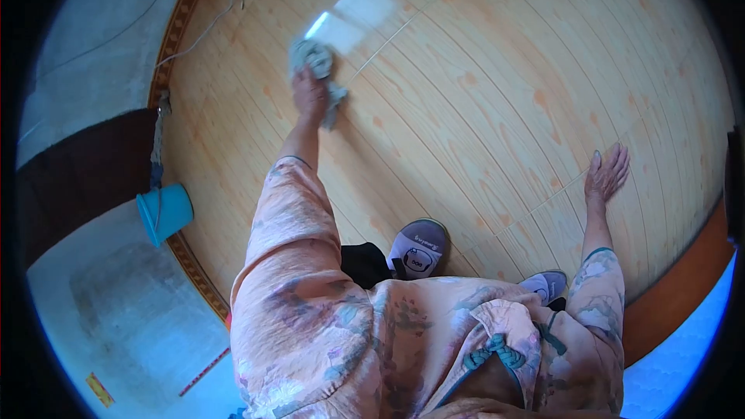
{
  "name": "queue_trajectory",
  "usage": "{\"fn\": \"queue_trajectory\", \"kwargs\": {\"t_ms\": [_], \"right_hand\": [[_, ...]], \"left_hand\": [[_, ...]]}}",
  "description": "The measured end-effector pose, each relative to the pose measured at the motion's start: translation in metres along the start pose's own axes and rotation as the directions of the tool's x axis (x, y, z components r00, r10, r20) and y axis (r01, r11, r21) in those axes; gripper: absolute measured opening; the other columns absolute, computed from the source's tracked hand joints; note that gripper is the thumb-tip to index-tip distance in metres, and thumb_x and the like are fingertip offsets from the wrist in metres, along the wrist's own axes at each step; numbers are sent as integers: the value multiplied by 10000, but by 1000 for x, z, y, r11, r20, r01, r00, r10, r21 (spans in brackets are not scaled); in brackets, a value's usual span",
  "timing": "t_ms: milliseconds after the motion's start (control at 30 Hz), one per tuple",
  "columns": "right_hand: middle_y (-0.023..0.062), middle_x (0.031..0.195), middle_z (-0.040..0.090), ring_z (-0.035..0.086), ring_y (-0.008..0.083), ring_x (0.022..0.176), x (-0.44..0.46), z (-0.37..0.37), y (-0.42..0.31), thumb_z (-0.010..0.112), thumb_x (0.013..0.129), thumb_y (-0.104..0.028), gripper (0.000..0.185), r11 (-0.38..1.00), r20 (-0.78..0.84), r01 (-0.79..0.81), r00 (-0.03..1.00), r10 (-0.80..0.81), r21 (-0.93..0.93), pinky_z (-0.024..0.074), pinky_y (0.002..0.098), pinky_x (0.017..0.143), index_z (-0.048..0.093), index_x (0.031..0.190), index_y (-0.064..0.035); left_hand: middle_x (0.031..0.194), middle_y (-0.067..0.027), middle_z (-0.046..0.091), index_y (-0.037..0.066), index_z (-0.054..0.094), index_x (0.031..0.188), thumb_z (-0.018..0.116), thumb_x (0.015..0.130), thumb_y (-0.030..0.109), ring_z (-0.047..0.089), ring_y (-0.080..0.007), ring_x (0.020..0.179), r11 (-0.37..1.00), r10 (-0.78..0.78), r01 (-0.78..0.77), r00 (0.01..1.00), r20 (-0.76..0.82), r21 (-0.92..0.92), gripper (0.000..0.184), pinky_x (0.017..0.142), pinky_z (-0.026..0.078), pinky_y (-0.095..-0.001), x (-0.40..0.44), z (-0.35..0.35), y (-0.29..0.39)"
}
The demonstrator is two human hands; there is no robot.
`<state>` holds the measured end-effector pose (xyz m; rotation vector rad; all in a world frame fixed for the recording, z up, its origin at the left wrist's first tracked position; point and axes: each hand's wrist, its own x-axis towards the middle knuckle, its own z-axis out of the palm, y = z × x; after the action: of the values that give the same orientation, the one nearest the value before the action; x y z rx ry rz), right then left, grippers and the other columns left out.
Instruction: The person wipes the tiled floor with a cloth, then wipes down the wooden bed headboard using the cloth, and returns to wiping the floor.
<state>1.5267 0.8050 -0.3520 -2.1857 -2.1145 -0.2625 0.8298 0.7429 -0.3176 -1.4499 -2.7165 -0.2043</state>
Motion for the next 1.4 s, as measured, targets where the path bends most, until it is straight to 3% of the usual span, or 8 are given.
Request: {"fn": "queue_trajectory", "kwargs": {"t_ms": [100, 267, 367, 533, 767, 1067, 1267, 1400], "right_hand": [[129, 1485, 282, 238, 313, 1373, 1, -5, -2, 505, 902, -427, 634, 1000, -20, 0, 1000, 0, 9, 175, 472, 1117, 321, 1417, -106], [127, 1480, 292, 245, 309, 1372, 1, -3, -1, 509, 898, -437, 634, 1000, -24, -5, 1000, 6, 10, 182, 479, 1112, 331, 1413, -114], [122, 1482, 290, 243, 304, 1374, 0, -5, -2, 503, 902, -443, 630, 1000, -24, 0, 1000, 0, 9, 180, 480, 1112, 332, 1413, -117], [111, 1488, 281, 236, 291, 1379, -1, -3, -4, 476, 920, -458, 621, 1000, -29, 15, 999, -15, -2, 183, 478, 1111, 320, 1423, -129], [103, 1491, 277, 235, 287, 1379, 0, 3, 0, 451, 930, -479, 623, 1000, -18, 21, 1000, -21, -14, 195, 467, 1108, 309, 1433, -140], [111, 1481, 296, 249, 292, 1373, 0, 12, 6, 452, 925, -484, 621, 998, -60, 56, 997, -55, 8, 205, 452, 1106, 331, 1423, -133], [115, 1484, 290, 250, 294, 1373, -3, 12, 7, 453, 925, -478, 624, 999, -33, 34, 999, -35, -11, 203, 457, 1106, 327, 1425, -128], [120, 1487, 284, 238, 303, 1377, -1, 9, 5, 445, 927, -477, 625, 999, -43, 37, 998, -37, 4, 190, 467, 1110, 321, 1428, -125]], "left_hand": [[1239, -224, 544, 90, 497, 1266, 496, 856, 340, 527, -411, 1121, 936, -351, 352, 921, 170, 29, 480, 925, 442, -442, 25, 2, -64], [1181, -200, 590, 89, 536, 1255, 556, 825, 369, 559, -350, 1099, 953, -113, 195, 939, 326, -232, 513, 934, 446, -372, 62, -96, 20], [1199, -188, 575, 49, 530, 1256, 634, 795, 265, 551, -332, 1104, 917, 214, -151, 968, 134, -368, 519, 945, 434, -368, 56, -100, 62], [1150, -179, 588, 73, 532, 1262, 691, 730, 90, 568, -352, 1051, 497, 772, -753, 611, -175, -431, 555, 930, 454, -415, -68, -87, 144], [1341, -148, 445, 169, 502, 1265, 678, 709, 189, 490, -344, 1162, 296, 952, -810, 208, 224, -506, 583, 772, 492, -423, -216, -86, 149], [1222, -239, 501, 103, 532, 1208, 701, 685, 86, 526, -405, 1110, 838, 522, -484, 846, 111, -254, 550, 900, 480, -454, -155, -46, 1], [1203, -199, 533, 128, 469, 1296, 540, 793, 102, 553, -405, 1046, 981, -112, 71, 969, 221, 183, 509, 854, 486, -490, -80, -47, -150], [1095, -132, 619, 114, 593, 1148, 591, 790, 181, 612, -288, 990, 893, -447, 446, 895, -1, -56, 365, 794, 505, -395, -39, -95, -154]]}}
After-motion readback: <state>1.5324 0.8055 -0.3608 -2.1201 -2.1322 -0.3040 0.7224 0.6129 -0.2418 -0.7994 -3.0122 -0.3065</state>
